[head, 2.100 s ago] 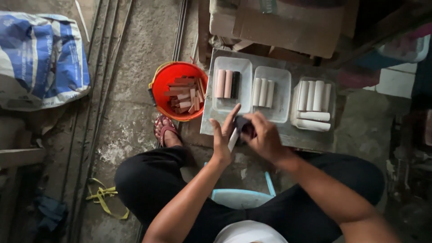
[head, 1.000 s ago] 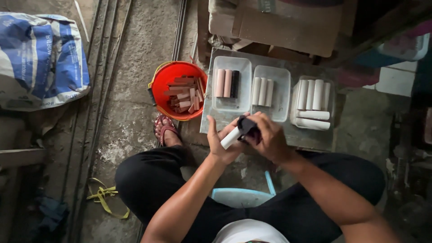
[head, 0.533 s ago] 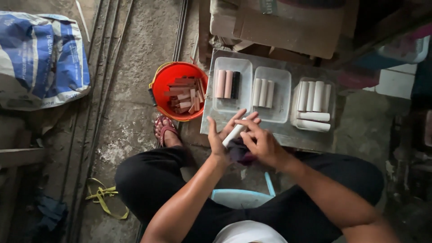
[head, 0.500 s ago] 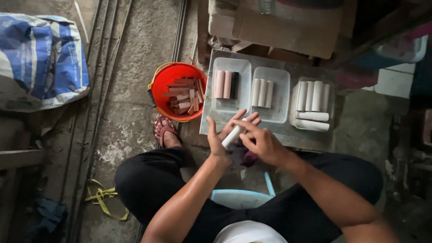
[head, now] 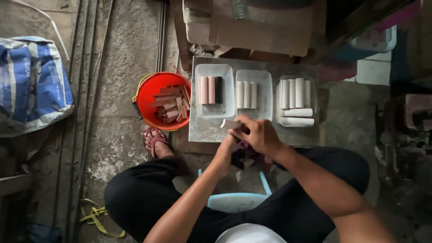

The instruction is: The person is cleaning cylindrical rollers with a cloth and sorting them into different plastic bins based on their type or color.

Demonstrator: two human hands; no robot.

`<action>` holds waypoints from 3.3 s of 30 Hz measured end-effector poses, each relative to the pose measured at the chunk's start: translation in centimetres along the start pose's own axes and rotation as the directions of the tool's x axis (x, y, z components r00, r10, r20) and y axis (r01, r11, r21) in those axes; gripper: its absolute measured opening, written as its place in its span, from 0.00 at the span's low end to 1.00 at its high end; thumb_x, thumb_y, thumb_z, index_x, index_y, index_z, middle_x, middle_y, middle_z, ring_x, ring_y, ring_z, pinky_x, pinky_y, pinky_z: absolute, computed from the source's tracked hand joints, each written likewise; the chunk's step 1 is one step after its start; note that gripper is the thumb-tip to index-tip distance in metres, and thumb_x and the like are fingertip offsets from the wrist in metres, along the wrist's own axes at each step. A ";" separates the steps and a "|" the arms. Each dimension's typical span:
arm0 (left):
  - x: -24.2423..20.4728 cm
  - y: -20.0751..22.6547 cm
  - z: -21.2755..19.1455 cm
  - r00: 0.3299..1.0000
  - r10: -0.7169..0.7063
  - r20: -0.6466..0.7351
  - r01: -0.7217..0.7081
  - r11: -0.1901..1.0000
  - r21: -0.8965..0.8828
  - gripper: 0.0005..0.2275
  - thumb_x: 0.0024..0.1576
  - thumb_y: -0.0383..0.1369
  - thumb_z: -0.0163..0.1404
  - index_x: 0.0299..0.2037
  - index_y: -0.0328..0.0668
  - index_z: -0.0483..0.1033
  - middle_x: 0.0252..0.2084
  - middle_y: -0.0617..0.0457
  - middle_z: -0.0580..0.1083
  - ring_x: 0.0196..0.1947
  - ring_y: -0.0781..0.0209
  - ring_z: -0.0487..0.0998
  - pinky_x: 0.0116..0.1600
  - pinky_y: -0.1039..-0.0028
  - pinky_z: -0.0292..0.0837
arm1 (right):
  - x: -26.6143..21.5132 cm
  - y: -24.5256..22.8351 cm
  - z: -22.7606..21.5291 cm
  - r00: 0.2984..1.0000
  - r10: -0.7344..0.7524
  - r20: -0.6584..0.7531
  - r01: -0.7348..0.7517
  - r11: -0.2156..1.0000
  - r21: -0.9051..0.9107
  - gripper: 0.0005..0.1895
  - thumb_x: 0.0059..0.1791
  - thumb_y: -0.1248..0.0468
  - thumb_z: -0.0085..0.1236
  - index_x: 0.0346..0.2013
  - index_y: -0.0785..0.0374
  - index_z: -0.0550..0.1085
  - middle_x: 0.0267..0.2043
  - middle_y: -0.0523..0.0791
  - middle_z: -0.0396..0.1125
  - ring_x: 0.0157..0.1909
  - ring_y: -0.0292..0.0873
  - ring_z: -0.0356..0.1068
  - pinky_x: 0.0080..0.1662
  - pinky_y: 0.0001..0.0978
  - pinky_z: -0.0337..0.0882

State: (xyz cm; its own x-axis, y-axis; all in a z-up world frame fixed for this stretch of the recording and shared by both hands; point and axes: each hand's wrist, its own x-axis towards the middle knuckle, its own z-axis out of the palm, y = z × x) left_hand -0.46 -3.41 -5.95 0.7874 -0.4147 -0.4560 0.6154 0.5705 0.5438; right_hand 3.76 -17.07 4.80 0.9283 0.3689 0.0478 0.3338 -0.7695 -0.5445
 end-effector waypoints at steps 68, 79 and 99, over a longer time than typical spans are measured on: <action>-6.9 8.3 6.2 0.984 0.178 -0.015 -0.107 0.653 0.750 0.15 0.65 0.41 0.47 0.55 0.42 0.78 0.38 0.39 0.81 0.42 0.36 0.82 0.45 0.51 0.77 | 7.3 18.2 3.3 0.975 -0.081 0.207 0.196 0.753 -0.628 0.38 0.35 0.43 0.67 0.58 0.50 0.76 0.56 0.48 0.68 0.66 0.56 0.59 0.70 0.71 0.44; -4.4 6.4 3.9 0.947 0.296 -0.124 -0.137 0.723 0.677 0.16 0.66 0.41 0.45 0.58 0.43 0.76 0.43 0.33 0.80 0.50 0.28 0.77 0.53 0.45 0.72 | 3.9 8.4 -3.7 0.966 -0.251 0.055 0.257 0.945 -0.205 0.24 0.48 0.54 0.65 0.56 0.60 0.74 0.53 0.49 0.65 0.56 0.55 0.65 0.61 0.54 0.63; -0.9 16.6 -13.3 0.423 0.818 -0.390 0.094 0.389 0.916 0.10 0.63 0.38 0.48 0.44 0.41 0.77 0.37 0.32 0.79 0.42 0.27 0.79 0.46 0.41 0.74 | -3.0 1.9 4.2 0.687 -0.319 0.653 0.315 0.940 0.128 0.34 0.34 0.67 0.69 0.55 0.53 0.72 0.52 0.44 0.68 0.55 0.53 0.71 0.54 0.44 0.75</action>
State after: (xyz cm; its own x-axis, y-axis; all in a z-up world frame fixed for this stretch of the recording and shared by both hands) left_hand 8.57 15.88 -5.87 0.8229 0.5676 -0.0233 0.3449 -0.4666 0.8145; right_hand 0.91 -17.40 0.12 0.4235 0.8395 -0.3403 0.5854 -0.5403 -0.6044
